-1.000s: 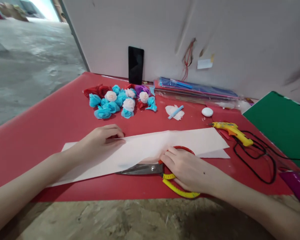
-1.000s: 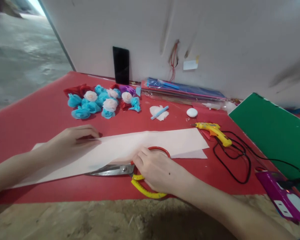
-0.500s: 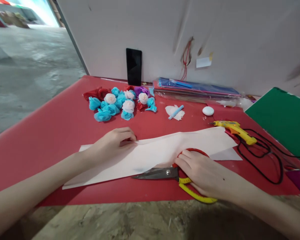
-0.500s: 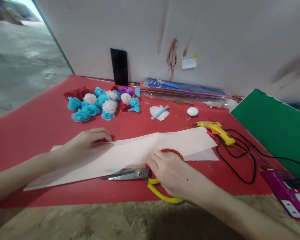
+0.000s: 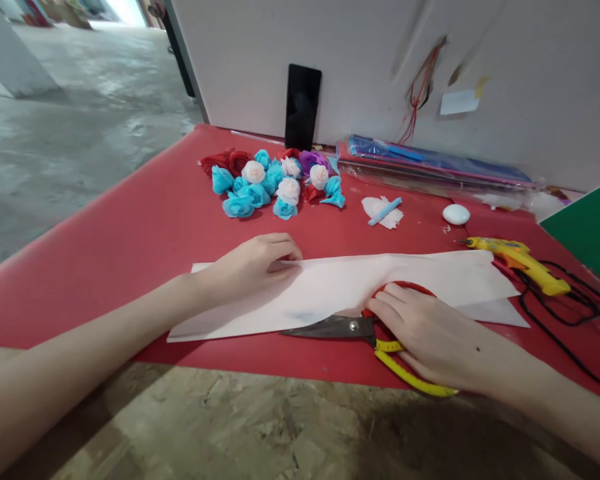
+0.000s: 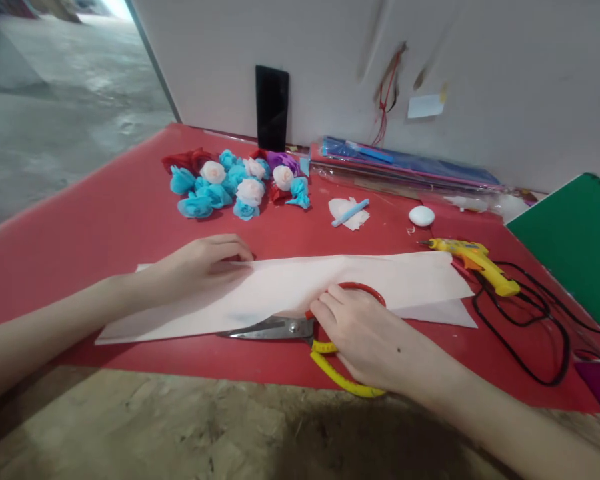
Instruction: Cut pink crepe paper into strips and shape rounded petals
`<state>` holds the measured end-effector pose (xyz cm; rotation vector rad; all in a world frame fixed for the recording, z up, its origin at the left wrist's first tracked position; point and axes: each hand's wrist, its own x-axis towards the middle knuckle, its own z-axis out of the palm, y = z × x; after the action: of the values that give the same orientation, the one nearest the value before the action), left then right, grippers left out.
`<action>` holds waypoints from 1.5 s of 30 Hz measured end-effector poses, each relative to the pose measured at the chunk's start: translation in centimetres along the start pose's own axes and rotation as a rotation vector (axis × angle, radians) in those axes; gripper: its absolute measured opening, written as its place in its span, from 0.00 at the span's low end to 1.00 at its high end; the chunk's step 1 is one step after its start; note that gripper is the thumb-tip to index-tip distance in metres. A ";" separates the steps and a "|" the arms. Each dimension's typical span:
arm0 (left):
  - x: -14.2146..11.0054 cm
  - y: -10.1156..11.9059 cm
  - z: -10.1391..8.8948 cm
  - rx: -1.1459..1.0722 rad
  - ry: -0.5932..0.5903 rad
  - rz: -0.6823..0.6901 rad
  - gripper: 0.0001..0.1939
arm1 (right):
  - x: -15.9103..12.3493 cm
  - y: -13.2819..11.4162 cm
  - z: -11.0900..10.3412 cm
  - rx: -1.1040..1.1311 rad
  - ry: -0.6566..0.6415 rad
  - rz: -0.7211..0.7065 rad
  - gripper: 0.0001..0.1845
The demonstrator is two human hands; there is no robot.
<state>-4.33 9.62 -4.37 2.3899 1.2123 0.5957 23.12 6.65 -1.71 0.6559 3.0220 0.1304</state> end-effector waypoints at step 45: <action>-0.6 -0.3 0.5 0.064 0.060 0.091 0.11 | 0.5 0.0 0.6 -0.104 -0.011 -0.071 0.13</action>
<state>-4.57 9.27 -5.07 2.5080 1.1686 0.6709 22.70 6.90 -2.28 0.5382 2.9984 0.2785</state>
